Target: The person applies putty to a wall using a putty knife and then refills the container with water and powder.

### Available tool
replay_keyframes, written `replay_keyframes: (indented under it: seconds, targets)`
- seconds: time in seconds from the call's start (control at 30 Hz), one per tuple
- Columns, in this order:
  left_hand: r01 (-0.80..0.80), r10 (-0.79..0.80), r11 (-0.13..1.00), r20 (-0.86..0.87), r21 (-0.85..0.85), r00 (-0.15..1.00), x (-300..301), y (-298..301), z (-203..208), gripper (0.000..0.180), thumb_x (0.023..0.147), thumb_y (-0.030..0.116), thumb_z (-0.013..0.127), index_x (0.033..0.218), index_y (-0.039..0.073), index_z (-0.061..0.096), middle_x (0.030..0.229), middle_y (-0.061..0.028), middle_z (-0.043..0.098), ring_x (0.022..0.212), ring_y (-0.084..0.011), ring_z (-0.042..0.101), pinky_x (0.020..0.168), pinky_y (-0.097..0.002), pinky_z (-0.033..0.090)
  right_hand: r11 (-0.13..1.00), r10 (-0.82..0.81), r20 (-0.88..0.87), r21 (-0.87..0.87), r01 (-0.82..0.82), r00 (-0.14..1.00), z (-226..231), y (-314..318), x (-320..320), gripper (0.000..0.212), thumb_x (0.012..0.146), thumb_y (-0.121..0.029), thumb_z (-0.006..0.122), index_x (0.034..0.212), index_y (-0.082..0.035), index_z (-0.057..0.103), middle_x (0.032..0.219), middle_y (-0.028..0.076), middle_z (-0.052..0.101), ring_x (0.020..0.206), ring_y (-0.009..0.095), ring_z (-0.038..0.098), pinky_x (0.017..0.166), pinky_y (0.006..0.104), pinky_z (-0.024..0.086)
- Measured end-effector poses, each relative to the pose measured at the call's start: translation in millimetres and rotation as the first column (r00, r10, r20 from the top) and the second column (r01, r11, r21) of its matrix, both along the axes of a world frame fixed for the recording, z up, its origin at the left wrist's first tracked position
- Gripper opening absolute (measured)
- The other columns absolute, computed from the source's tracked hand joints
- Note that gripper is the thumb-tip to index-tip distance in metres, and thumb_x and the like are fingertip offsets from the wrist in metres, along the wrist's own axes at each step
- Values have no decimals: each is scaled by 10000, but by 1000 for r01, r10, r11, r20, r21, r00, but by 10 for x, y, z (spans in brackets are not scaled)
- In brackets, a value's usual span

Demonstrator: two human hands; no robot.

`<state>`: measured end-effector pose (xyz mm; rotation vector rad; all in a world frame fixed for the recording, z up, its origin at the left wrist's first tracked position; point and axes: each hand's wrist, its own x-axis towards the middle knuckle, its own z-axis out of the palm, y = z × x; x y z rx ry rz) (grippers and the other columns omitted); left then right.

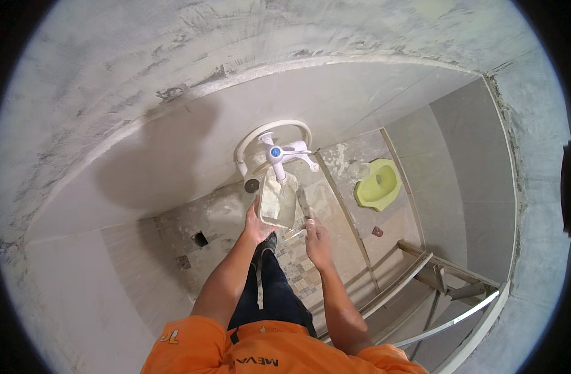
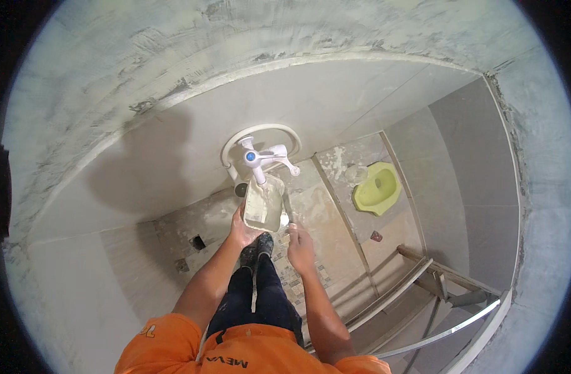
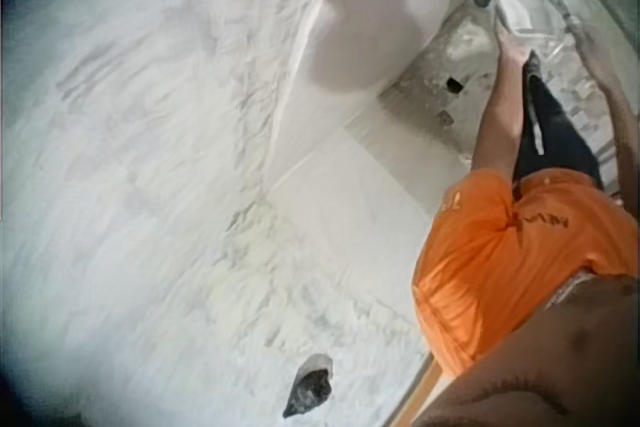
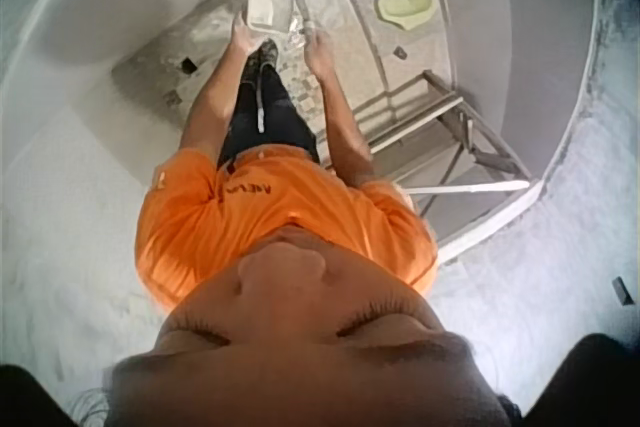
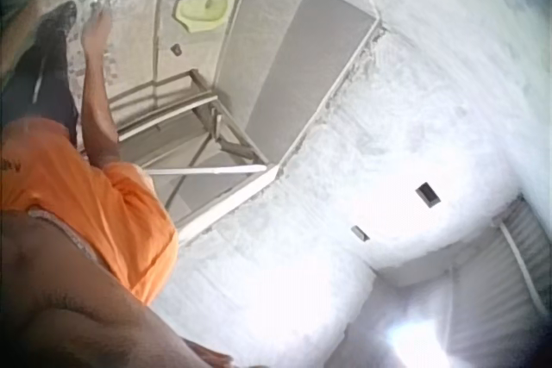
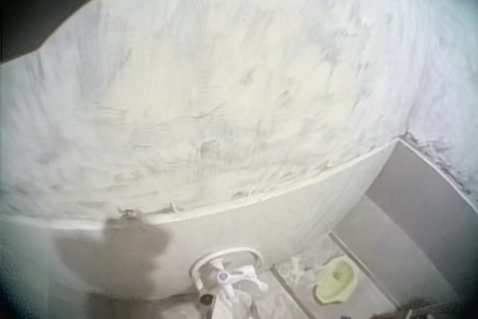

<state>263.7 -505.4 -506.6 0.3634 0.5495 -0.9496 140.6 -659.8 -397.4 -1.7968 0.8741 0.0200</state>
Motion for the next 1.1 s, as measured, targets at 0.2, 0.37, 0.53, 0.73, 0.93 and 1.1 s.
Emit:
replay_keyframes:
  seconds: [0.2,0.37,0.53,0.73,0.93,1.1]
  targets:
    - [10,-10,1000,10,1,1000,96,-10,-417,580,978,630,501,1371,213,587,1352,-43,619,1231,-292,576,1022,-554,436,982,173,52,64,-176,984,-117,61,693,223,976,-157,635,967,48,722,782,39,661,671,138,537,630,334,449]
    - [21,-20,998,-12,54,1000,139,-102,-224,536,976,615,528,1335,226,609,1285,-32,653,1209,-259,595,999,-526,469,969,135,-226,-175,-177,965,-363,135,1096,270,949,-224,679,909,36,737,789,197,706,717,277,672,685,404,504]
    - [-24,23,998,18,50,1000,159,-114,-391,466,1013,544,529,1344,222,594,1296,-35,649,1218,-257,593,1006,-518,490,940,54,107,-340,-14,993,-639,286,1203,324,946,-274,674,861,33,729,773,272,687,749,417,704,682,485,515]
    - [-125,125,992,-7,3,992,162,-227,-535,459,1034,503,520,1336,166,597,1305,-53,648,1204,-256,611,1025,-488,500,943,76,-160,-308,-123,984,-659,314,1212,224,945,-189,647,984,22,713,824,250,706,792,380,711,728,458,521]
    - [-167,175,977,-52,131,983,208,-337,-344,453,1047,474,501,1315,125,609,1258,-74,669,1154,-253,641,1009,-441,518,979,-13,8,-202,15,1000,-605,355,1334,203,941,-170,656,929,29,697,735,160,679,717,226,669,680,392,507]
    - [-212,208,977,-134,-16,969,249,-294,-502,439,1054,443,473,1317,117,606,1258,-97,663,1145,-278,644,986,-466,522,992,-104,10,75,103,995,-546,328,1296,210,923,-174,683,840,19,680,707,91,665,624,159,620,584,323,472]
